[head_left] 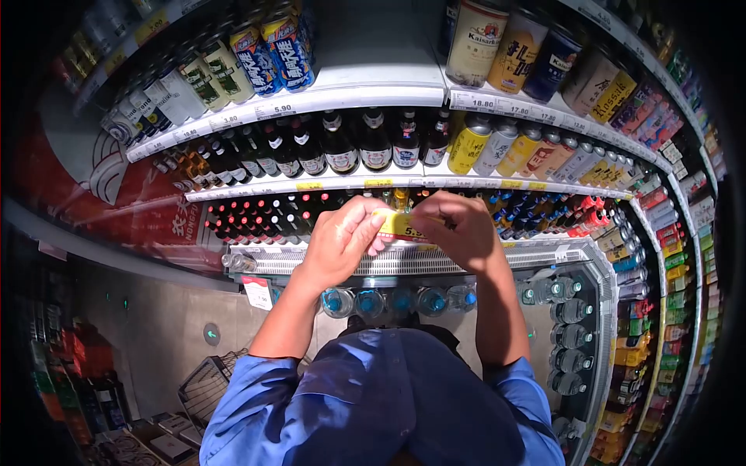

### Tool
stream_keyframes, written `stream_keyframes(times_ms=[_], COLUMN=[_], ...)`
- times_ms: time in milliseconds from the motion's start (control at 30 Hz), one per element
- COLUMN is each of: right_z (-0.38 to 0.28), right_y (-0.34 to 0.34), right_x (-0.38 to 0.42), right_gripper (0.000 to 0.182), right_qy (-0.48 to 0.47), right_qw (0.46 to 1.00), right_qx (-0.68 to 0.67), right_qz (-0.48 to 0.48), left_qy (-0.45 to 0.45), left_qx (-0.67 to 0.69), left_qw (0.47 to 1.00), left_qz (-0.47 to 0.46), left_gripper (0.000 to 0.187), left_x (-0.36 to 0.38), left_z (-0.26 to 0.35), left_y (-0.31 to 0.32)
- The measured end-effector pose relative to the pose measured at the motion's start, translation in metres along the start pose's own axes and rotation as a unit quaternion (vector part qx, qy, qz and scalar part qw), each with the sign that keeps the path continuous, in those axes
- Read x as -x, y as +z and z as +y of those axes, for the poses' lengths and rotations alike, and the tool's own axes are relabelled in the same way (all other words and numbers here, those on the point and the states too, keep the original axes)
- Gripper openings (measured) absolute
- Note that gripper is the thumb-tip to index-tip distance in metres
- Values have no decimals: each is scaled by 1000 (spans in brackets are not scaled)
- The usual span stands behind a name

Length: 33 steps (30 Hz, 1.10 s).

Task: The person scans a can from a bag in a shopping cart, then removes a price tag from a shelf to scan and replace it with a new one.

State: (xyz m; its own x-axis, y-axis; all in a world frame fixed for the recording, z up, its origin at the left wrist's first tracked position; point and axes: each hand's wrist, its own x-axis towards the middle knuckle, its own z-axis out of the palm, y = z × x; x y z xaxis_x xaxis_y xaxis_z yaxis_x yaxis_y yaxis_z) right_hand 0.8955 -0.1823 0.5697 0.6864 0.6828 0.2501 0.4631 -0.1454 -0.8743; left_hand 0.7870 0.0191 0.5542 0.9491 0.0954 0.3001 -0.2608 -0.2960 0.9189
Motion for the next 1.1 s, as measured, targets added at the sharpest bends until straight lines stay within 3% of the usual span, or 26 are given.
stream_keyframes(times_ms=[167, 267, 400, 633, 733, 833, 1033, 1100], right_z=[-21, -14, -26, -23, -18, -16, -18, -21], right_y=[-13, -13, -16, -12, -13, -15, -19, -23], right_x=[-9, -13, -20, -24, -26, -27, -28, -29], right_gripper=[23, 20, 16, 11, 9, 8, 8, 8], right_qy=[19, -66, -39, -55, -67, -70, -52, -36], right_qw=[989, 988, 978, 979, 977, 976, 976, 973], right_qx=[95, 119, 162, 159, 161, 169, 146, 145], right_qz=[-111, -78, -129, -115, -123, -121, -156, -176], left_qy=[48, 64, 104, 119, 80, 3, -79, -50], left_qx=[-81, -110, -141, -120, -66, 46, 90, 90], left_qw=[995, 991, 984, 984, 987, 992, 986, 987], left_qz=[-20, -30, -37, -61, -121, -117, -115, -124], left_gripper=[12, 11, 11, 15, 17, 19, 20, 19], left_x=[-5, -8, -12, -19, -23, -23, -25, -28], left_z=[2, -1, -3, -5, -13, -16, -15, -20], left_y=[-7, -13, -17, -26, -35, -32, -31, -32])
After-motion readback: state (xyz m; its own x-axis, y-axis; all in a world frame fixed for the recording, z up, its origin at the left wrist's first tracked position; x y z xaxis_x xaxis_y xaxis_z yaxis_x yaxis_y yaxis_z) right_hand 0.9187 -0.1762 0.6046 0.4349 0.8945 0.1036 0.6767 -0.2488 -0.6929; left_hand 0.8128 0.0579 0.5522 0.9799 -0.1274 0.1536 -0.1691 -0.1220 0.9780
